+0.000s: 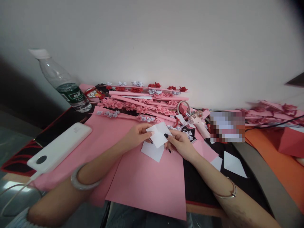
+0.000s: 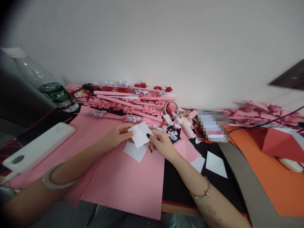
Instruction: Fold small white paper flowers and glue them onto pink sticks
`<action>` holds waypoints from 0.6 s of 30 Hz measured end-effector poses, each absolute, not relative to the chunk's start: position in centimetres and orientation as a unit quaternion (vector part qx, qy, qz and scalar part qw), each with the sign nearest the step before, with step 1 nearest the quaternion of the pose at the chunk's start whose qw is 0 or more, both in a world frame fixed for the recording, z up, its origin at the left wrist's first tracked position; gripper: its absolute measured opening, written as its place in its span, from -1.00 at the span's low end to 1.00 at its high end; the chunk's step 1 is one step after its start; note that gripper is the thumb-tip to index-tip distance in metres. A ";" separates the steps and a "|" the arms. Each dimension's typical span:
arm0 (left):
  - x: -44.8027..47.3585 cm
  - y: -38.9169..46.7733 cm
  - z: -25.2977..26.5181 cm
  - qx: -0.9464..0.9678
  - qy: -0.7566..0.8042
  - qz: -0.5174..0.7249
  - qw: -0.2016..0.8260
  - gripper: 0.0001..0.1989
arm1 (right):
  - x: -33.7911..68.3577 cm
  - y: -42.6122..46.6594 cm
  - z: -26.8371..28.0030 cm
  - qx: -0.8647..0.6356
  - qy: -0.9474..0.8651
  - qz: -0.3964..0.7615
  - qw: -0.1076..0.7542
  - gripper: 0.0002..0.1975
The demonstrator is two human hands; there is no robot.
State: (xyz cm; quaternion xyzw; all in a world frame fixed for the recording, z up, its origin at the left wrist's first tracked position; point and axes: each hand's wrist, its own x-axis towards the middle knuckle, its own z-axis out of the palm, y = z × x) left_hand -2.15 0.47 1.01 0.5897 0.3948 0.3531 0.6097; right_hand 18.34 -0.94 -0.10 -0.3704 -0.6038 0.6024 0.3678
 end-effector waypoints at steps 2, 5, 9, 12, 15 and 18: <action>-2.2 0.6 1.0 0.574 0.393 0.357 0.624 -0.70 | 18.4 -0.9 -0.1 -0.367 -0.587 0.616 0.377 -0.76; -2.4 0.7 0.8 0.525 0.393 0.364 0.661 -0.72 | 18.5 -0.8 0.0 -0.348 -0.536 0.654 0.405 -0.79; -2.6 0.7 0.8 0.455 0.373 0.376 0.716 -0.78 | 18.8 -0.6 0.2 -0.333 -0.484 0.691 0.421 -0.73; -2.6 0.7 1.0 0.405 0.346 0.381 0.756 -0.79 | 19.1 -0.6 0.4 -0.329 -0.459 0.714 0.414 -0.74; -2.7 0.8 1.2 0.369 0.332 0.381 0.780 -0.78 | 19.3 -0.7 0.8 -0.321 -0.437 0.733 0.410 -0.73; -2.7 0.8 1.5 0.358 0.324 0.374 0.791 -0.76 | 19.3 -0.7 1.2 -0.307 -0.407 0.751 0.419 -0.74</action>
